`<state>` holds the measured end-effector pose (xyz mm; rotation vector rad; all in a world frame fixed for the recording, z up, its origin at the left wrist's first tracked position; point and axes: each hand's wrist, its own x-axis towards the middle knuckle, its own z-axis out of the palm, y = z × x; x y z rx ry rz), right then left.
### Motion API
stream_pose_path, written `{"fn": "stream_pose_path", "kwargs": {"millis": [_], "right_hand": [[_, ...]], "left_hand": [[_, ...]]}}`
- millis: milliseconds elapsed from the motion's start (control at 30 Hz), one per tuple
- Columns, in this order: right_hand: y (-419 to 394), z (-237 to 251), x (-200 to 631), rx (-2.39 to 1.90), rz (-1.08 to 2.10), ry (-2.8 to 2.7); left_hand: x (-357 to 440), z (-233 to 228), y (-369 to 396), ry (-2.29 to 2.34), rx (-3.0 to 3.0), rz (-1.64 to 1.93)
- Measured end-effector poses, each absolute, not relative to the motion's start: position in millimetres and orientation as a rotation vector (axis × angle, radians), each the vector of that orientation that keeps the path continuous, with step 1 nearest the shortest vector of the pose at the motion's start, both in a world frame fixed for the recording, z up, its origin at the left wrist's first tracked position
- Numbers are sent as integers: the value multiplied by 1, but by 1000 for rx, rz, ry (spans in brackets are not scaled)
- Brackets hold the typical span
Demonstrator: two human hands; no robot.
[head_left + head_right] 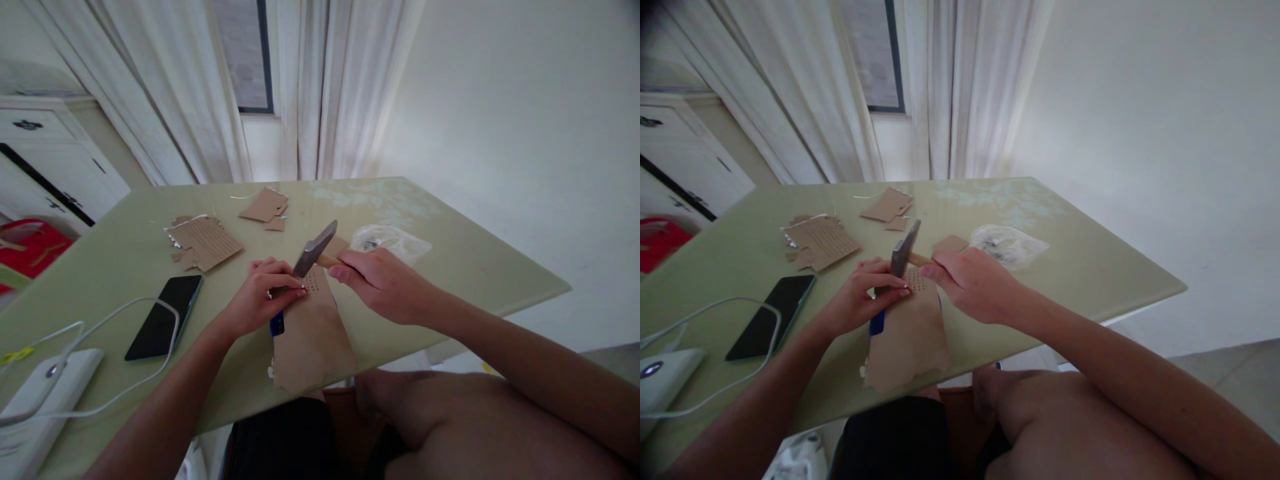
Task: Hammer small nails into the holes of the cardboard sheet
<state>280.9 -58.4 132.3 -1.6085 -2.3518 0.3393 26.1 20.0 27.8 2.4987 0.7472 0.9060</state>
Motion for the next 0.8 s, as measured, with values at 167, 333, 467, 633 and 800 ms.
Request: {"fn": "stream_pose_path", "kwargs": {"millis": [167,333,467,633,800], "right_hand": [[-59,134,283,-1626,343,-2376],[-59,128,282,-1669,322,-2446],[-57,122,283,-1652,340,-2591],[-57,127,284,-1630,372,-2374],[-57,134,276,-1626,283,-2347]], "left_hand": [[22,33,18,772,2471,787],[21,36,16,817,2462,721],[21,36,16,826,2468,704],[21,35,16,851,2476,694],[22,33,16,868,2462,702]]}}
